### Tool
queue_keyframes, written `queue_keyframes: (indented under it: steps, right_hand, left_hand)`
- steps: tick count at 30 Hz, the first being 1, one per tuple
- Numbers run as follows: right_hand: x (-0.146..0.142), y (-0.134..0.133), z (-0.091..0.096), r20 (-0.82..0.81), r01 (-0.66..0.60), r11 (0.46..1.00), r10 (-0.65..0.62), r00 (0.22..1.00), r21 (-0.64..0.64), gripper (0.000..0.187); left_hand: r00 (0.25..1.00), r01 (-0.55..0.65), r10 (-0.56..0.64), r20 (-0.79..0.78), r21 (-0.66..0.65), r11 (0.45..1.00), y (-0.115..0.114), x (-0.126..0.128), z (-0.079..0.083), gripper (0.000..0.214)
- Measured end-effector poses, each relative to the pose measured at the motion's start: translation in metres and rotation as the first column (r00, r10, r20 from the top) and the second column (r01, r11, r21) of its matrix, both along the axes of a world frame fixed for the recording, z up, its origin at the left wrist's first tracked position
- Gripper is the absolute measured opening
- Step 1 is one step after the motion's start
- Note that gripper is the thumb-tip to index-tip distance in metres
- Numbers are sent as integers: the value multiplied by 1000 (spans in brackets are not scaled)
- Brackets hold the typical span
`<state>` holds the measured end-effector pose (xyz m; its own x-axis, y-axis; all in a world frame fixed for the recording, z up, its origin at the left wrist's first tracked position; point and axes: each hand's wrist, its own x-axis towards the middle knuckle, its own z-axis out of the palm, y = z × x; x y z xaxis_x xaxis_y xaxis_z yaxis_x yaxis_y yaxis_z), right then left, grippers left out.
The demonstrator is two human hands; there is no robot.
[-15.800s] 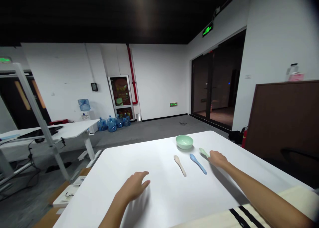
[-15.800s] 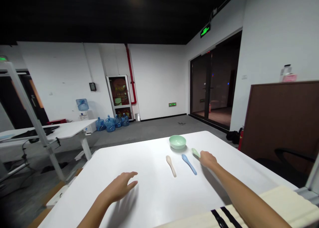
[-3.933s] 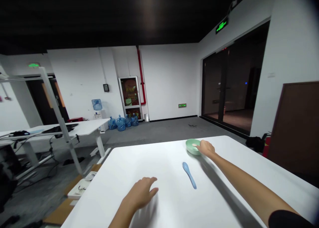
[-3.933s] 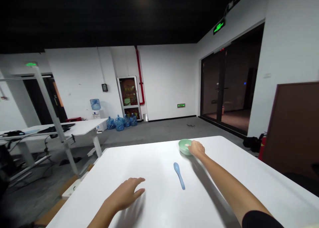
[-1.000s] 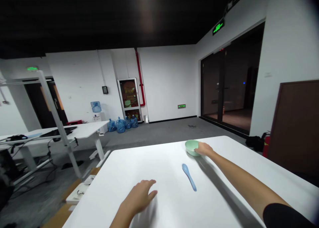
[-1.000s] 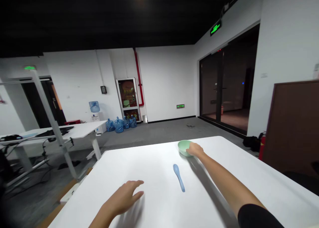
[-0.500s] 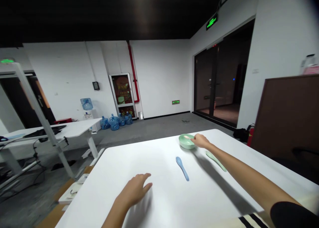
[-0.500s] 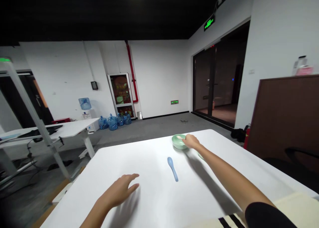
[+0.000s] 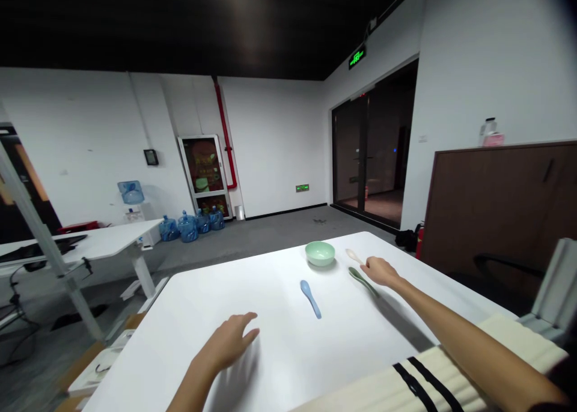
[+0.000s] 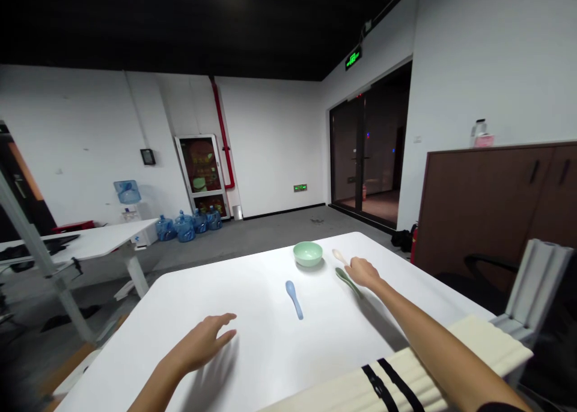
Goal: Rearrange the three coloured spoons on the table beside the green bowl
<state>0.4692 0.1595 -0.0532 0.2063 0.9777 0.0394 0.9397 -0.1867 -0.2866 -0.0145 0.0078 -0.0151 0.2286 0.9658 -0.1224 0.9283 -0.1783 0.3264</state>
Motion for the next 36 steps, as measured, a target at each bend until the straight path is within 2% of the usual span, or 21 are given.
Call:
queue_keyframes:
  steps: [5, 11, 20, 36]
  right_hand:
    - [20, 5, -33, 9, 104, 991, -103, 995, -80, 33]
    - [30, 7, -49, 25, 133, 986, -131, 991, -100, 35]
    - [31, 5, -54, 31, 112, 985, -109, 994, -129, 34]
    - [28, 1, -44, 59, 117, 985, -110, 992, -129, 33]
  left_hand:
    - [1000, -3, 3, -12, 0, 1000, 0, 2, 0, 58]
    - [1000, 3, -3, 3, -10, 1000, 0, 4, 0, 59]
    - [1000, -1, 1, 8, 1, 1000, 1, 4, 0, 59]
    - [1000, -5, 5, 20, 3, 1000, 3, 2, -3, 61]
